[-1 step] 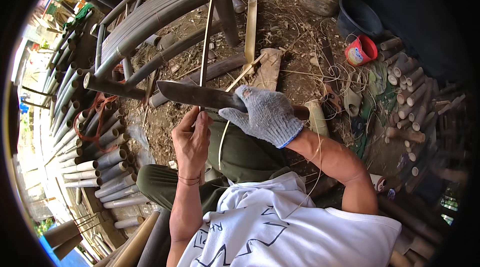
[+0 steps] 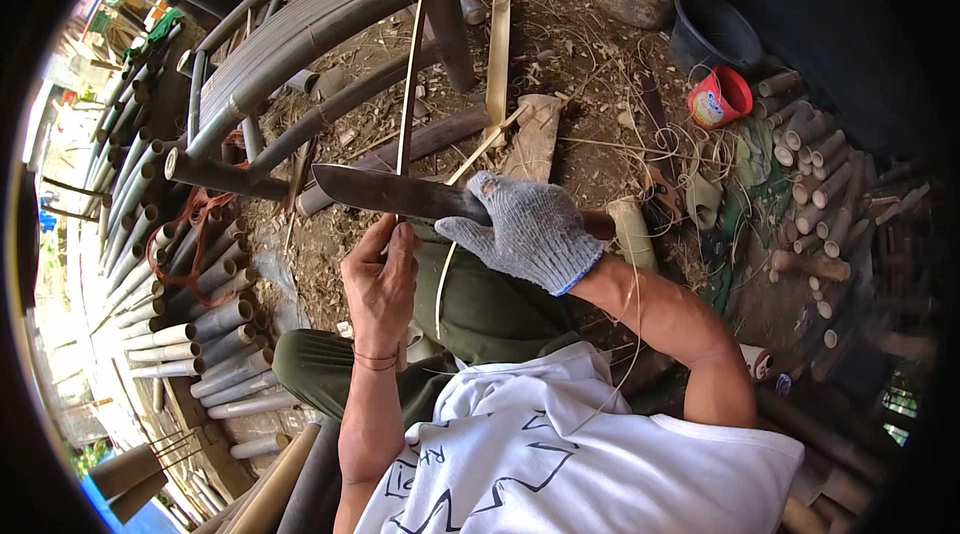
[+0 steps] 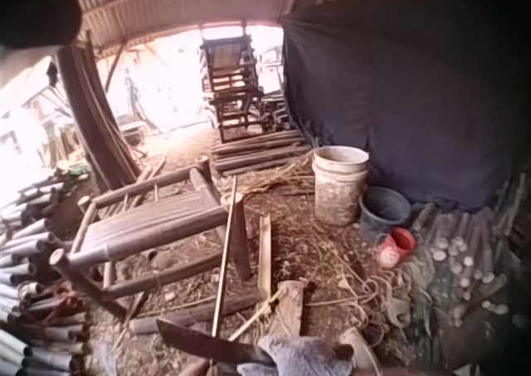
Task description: The person shaves a thin strip of bamboo using a knife while sitting on the ground next to a partially assembled bamboo furniture frame.
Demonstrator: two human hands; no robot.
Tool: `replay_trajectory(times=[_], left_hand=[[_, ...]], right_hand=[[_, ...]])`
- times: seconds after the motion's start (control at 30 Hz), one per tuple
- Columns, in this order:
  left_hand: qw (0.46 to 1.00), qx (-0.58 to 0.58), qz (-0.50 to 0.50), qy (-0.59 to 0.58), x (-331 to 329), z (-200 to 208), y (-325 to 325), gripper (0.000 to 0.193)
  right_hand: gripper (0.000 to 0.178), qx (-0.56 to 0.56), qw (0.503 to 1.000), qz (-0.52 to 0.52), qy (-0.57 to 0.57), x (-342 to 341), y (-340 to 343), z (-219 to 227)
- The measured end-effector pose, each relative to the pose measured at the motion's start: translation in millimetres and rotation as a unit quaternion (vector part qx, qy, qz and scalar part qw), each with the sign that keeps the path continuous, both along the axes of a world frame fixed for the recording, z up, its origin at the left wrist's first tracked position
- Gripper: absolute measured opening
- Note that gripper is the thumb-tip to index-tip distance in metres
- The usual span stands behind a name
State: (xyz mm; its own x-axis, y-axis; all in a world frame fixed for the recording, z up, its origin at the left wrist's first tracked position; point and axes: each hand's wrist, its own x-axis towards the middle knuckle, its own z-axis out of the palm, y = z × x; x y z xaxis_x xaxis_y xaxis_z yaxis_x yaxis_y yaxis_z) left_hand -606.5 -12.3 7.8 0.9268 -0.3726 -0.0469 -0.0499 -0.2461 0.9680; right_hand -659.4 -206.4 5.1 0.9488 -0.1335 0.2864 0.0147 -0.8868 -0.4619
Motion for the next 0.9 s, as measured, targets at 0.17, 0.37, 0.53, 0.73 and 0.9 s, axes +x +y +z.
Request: replay_trajectory(times=[0.17, 0.37, 0.53, 0.73, 0.9], left_hand=[[0.998, 0.018, -0.015, -0.060, -16.1, -7.8, 12.3, 0.032], [0.992, 0.091, -0.070, -0.055, -50.6, 6.0, 52.7, 0.028], [0.990, 0.109, -0.078, -0.035, -80.9, 6.2, 99.5, 0.028], [0.990, 0.110, -0.056, 0.063, -107.4, 13.4, 167.9, 0.024], [0.970, -0.130, 0.173, -0.113, -28.0, -5.4, 102.3, 0.026]], right_hand=[[0.048, 0.007, 1.000, -0.013, -0.001, 10.3, -13.2, -15.6], [0.059, 0.086, 0.986, -0.131, 0.051, 37.4, -64.8, -23.1], [0.063, 0.005, 0.993, -0.113, 0.015, 46.5, -102.3, -19.9], [0.064, 0.154, 0.958, -0.241, 0.001, 56.1, -206.2, -20.0], [0.051, 0.457, 0.882, -0.111, 0.031, 55.0, -97.7, 8.1]])
